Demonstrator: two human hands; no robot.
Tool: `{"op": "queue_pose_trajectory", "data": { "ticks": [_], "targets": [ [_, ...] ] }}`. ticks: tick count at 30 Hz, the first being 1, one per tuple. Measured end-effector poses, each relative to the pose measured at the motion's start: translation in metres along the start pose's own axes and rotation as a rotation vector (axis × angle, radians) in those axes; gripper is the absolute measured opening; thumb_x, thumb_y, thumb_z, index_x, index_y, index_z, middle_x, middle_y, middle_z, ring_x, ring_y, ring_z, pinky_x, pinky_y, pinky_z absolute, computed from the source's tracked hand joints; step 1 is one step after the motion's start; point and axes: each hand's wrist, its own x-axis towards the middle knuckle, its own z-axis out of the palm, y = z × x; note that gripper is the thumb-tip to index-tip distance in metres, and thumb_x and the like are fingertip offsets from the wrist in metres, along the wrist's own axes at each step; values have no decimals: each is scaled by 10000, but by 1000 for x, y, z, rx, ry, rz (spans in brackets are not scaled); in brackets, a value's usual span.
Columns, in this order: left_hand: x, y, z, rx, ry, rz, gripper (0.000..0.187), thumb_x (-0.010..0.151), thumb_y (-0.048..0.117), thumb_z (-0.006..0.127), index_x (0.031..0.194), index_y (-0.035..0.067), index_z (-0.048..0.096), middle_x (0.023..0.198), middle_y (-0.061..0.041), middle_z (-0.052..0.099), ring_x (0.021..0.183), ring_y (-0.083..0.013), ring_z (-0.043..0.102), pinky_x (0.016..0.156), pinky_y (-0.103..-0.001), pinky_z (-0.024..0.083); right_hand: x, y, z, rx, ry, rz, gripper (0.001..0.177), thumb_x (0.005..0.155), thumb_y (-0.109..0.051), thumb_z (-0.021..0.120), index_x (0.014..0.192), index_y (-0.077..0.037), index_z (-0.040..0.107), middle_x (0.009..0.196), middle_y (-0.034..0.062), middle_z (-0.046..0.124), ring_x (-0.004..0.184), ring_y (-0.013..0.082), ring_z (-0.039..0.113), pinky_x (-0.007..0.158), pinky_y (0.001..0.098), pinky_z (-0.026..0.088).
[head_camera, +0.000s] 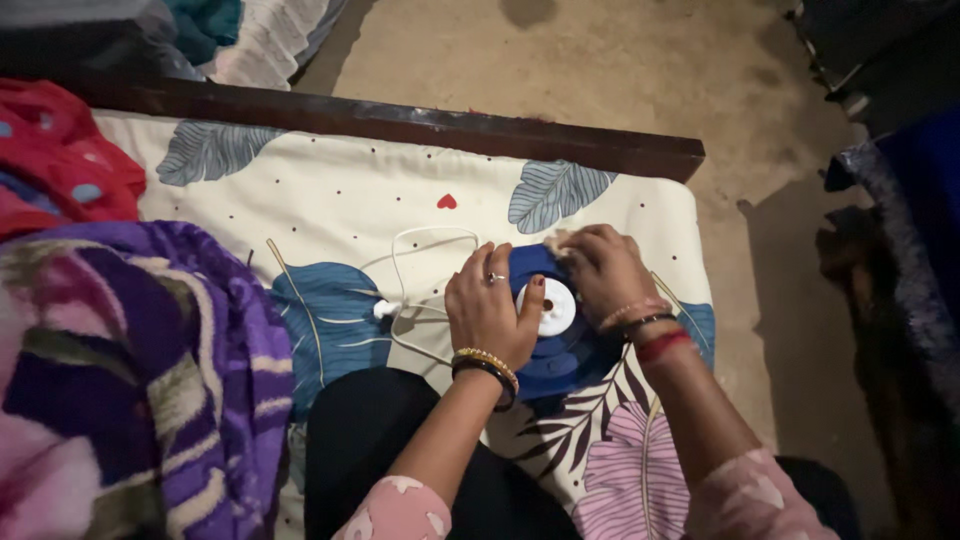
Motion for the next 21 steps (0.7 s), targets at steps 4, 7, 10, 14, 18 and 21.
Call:
{"op": "queue_pose_trajectory", "data": {
  "ticks": [4,7,10,14,18,21],
  "targets": [
    [1,1,3,10,-32,-17,577,993,509,489,1360,71,566,1381,-174,591,1364,-378,487,1136,-595,297,-51,-4,-12,-29,82,178,226,969,-197,614,1110,-58,721,1178,145,667,1081,383,625,942,439,507],
    [3,3,1,28,-13,4,563,993,513,496,1336,76,590,1381,-172,596,1373,-386,479,1128,-604,295,-87,-15,-14,-65,165,159,222,966,-170,610,1107,-42,726,1152,164,676,1062,397,637,916,451,512],
    [3,5,-1,12,-28,-9,558,989,515,496,1320,78,602,1387,-163,597,1379,-381,474,1133,-602,296,-83,-16,-15,-40,164,144,204,949,-139,621,1092,-56,739,1139,158,684,1032,372,657,893,433,529],
    [5,7,-2,20,-31,-15,561,982,512,505,1315,72,606,1376,-165,597,1372,-381,469,1121,-610,287,-33,-4,-12,-47,71,63,260,876,-69,653,1115,-74,757,1149,150,683,1057,368,634,941,433,515],
    [5,5,-4,5,-22,-6,548,983,499,507,1309,71,609,1367,-162,607,1368,-377,478,1121,-595,302,27,6,-3,-34,-121,-201,263,789,-16,647,993,-98,792,1130,81,721,1086,353,619,988,420,504],
    [5,4,-4,1,-17,-6,553,983,496,511,1312,63,611,1358,-162,612,1350,-366,492,1135,-576,310,37,5,5,-13,-180,-178,235,806,-46,666,995,-103,793,1104,76,725,1065,346,620,971,409,513]
  ]
}}
